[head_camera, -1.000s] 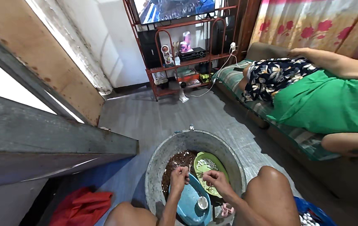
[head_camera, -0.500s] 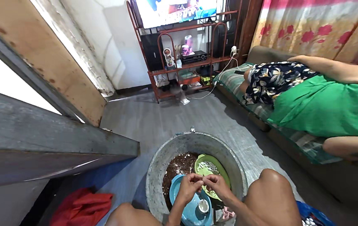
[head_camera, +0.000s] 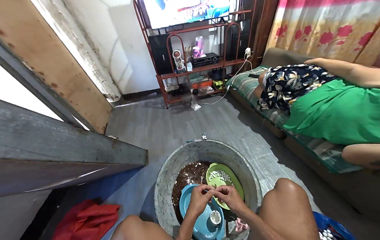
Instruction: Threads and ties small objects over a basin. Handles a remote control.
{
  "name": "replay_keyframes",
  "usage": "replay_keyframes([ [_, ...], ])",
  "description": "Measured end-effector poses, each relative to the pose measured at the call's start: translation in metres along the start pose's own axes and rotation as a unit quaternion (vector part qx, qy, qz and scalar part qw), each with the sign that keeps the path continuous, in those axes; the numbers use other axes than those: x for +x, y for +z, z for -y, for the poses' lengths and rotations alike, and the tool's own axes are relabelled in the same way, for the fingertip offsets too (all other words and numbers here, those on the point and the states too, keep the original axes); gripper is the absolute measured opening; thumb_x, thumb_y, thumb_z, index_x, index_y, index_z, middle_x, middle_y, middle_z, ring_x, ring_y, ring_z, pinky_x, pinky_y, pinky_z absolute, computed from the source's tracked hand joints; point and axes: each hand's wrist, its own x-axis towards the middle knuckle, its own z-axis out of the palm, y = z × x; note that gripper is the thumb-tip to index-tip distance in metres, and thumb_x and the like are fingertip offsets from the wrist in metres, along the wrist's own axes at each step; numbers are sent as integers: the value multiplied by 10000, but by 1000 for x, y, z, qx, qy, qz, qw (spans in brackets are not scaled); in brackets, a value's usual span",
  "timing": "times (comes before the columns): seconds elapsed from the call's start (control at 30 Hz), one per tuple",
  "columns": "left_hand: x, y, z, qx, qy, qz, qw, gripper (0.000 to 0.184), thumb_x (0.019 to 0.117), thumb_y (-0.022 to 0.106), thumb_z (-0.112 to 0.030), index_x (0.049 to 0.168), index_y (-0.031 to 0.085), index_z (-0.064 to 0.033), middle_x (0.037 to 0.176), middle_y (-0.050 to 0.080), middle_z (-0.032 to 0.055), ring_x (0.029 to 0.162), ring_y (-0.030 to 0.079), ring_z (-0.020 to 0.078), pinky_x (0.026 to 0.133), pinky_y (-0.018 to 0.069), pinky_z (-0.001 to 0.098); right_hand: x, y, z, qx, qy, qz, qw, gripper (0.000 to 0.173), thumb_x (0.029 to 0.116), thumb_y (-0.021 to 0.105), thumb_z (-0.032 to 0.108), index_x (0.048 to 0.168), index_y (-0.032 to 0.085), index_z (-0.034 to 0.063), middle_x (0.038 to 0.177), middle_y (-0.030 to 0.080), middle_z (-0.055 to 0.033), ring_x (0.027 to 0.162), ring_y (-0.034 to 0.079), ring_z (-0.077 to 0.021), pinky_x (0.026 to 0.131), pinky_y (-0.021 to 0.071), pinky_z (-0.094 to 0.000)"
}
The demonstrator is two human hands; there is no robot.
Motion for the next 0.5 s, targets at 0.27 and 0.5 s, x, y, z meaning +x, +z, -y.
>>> replay_keyframes([
  [0.27, 4, -2, 0, 1, -45, -13, 999, 196, 983, 704, -212, 1032, 730, -24, 935, 737, 92, 769, 721, 199, 715, 627, 383, 1, 2, 1, 3, 4, -2, 1000, 223, 969, 727, 248, 1024, 763, 36, 874, 746, -75, 711, 687, -155, 703, 595, -322],
  [0.5, 6, -8, -12, -85, -31, -20, 996, 164, 1004, 664, -125, 1034, 709, 30, 932, 735, 125, 785, 722, 212, 724, 627, 377, 0, -4, 26, -26, -46, 19, 998, 254, 1001, 671, 271, 1032, 756, 33, 906, 749, -75, 801, 711, -171, 788, 608, -360],
])
